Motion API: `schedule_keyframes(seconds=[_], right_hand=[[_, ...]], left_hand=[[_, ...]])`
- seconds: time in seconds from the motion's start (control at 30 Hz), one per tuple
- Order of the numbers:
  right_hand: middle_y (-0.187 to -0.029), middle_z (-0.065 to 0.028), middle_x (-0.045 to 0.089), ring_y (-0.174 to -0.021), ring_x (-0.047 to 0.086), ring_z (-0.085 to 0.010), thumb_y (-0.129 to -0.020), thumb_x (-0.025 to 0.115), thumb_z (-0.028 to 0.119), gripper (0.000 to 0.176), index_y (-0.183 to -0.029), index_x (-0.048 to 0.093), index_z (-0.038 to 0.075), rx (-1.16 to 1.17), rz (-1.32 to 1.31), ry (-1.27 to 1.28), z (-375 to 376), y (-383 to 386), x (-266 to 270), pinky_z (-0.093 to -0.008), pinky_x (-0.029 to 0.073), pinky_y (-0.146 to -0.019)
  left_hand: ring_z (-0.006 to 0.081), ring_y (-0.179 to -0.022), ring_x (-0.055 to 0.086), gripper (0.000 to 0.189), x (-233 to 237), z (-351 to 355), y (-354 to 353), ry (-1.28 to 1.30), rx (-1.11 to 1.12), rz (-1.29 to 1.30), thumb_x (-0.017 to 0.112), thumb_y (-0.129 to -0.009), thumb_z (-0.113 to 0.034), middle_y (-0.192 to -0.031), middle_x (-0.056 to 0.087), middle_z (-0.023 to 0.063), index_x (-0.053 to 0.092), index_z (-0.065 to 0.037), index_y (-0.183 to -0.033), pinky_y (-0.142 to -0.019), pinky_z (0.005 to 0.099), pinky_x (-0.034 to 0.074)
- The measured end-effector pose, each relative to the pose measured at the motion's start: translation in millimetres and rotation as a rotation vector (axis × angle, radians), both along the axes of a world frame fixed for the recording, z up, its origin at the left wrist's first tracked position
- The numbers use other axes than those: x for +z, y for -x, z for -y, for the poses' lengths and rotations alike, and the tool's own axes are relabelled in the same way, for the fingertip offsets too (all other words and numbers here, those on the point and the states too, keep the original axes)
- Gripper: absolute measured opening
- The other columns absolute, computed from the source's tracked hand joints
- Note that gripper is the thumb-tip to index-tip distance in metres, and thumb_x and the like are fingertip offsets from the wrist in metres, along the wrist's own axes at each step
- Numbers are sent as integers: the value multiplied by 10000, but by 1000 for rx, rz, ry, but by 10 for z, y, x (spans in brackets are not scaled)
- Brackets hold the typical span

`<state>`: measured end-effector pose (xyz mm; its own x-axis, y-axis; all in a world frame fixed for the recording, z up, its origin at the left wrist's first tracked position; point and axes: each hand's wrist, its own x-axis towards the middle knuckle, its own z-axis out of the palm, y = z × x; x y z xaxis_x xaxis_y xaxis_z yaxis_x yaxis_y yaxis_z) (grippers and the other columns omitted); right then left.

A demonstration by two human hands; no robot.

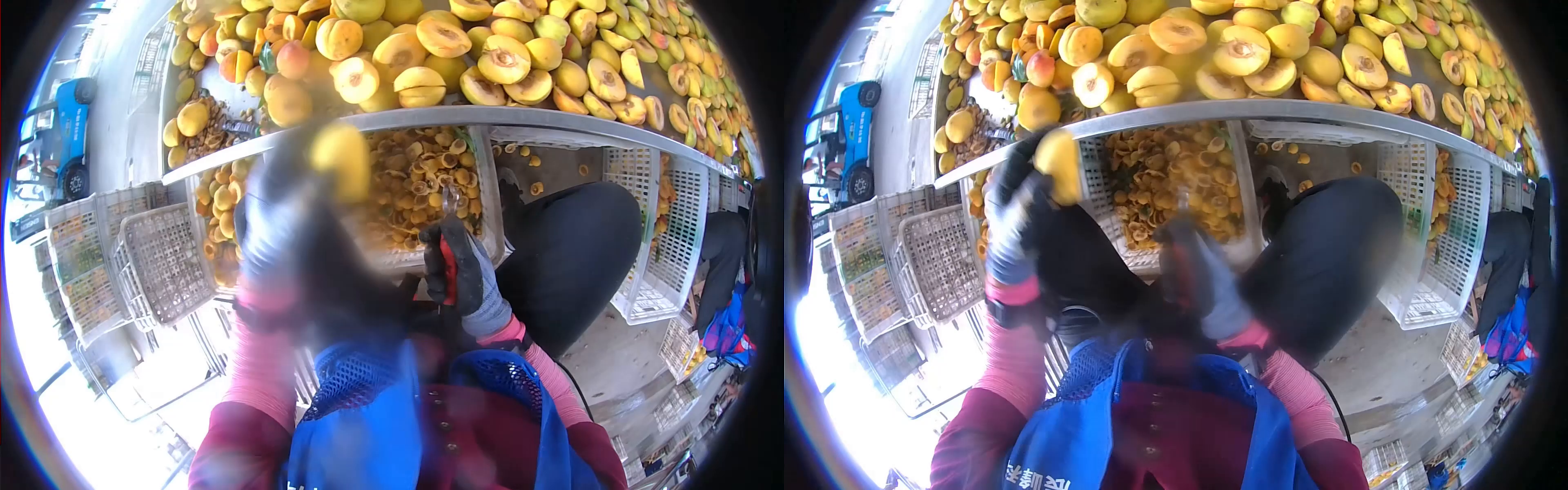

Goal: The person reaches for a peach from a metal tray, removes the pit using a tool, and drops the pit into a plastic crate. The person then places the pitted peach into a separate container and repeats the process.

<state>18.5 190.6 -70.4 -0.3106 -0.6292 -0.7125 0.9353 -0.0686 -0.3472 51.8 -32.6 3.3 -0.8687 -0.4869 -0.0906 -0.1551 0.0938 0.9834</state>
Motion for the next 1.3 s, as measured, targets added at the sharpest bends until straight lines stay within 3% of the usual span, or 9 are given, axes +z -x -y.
schedule_keyframes(seconds=[0.2,0.33,0.47,0.6,0.67,0.77,0.9,1.07,1.3], right_hand=[[-685,-31,562,-446,505,-114,-895,618,187,283,-1123,524,46,-228,-271,30,188,-98,50,-252,426,-391],[-688,-41,572,-478,522,-107,-899,592,105,254,-1129,505,42,-266,-451,-22,260,-168,154,-228,436,-418],[-842,-87,605,-629,581,-115,-921,537,65,259,-1172,489,21,-163,-549,3,120,-194,116,-223,481,-530],[-909,-127,614,-699,608,-194,-911,540,75,207,-1102,531,-2,109,-1270,-136,7,-206,84,-284,492,-613],[-858,-143,620,-657,616,-294,-880,588,111,172,-1000,572,-11,197,-1705,-361,-8,-242,106,-350,487,-631],[-865,-134,628,-646,605,-334,-851,618,107,202,-1023,575,10,104,-1607,-423,31,-258,156,-397,478,-619],[-898,-135,605,-692,601,-282,-849,609,67,316,-1153,535,21,132,-1564,-356,-15,-304,-78,-361,485,-627],[-971,-100,599,-795,588,-169,-832,622,20,427,-1235,481,20,-101,-339,27,-15,-54,139,-295,492,-694],[-926,-48,627,-746,566,-62,-840,619,17,263,-1093,551,7,-62,-1160,-87,91,54,148,-203,453,-635]], left_hand=[[185,-1120,519,618,-394,-748,-292,-532,-36,14,495,-925,-415,-1226,539,119,418,43,-1332,-965,298,402],[164,-1063,544,606,-380,-894,-286,-205,46,29,484,-942,-458,-1187,555,109,447,32,-1297,-901,285,449],[227,-961,609,487,-434,-812,-251,-886,425,-58,538,-903,-474,-1037,598,90,542,-55,-1151,-824,353,516],[222,-936,611,464,-437,-745,-316,-722,189,28,532,-910,-458,-1017,601,89,544,-56,-1142,-785,335,519],[204,-919,609,468,-341,-802,-310,-134,108,249,502,-928,-459,-1003,602,87,549,-43,-1136,-780,323,514],[39,-595,499,540,-361,-926,-277,-429,215,130,405,-958,-511,-874,600,40,555,-14,-1110,-462,167,351],[128,-838,551,533,-374,-958,-258,-201,137,-18,420,-970,-466,-1022,582,96,498,5,-1206,-694,242,436],[168,-1137,481,462,-288,-975,-290,-52,-45,-42,469,-965,-240,-1265,498,114,408,23,-1341,-964,286,394],[317,-861,603,373,-285,-735,-404,338,-330,-46,576,-799,-26,-1038,557,229,484,37,-1155,-716,391,513]])
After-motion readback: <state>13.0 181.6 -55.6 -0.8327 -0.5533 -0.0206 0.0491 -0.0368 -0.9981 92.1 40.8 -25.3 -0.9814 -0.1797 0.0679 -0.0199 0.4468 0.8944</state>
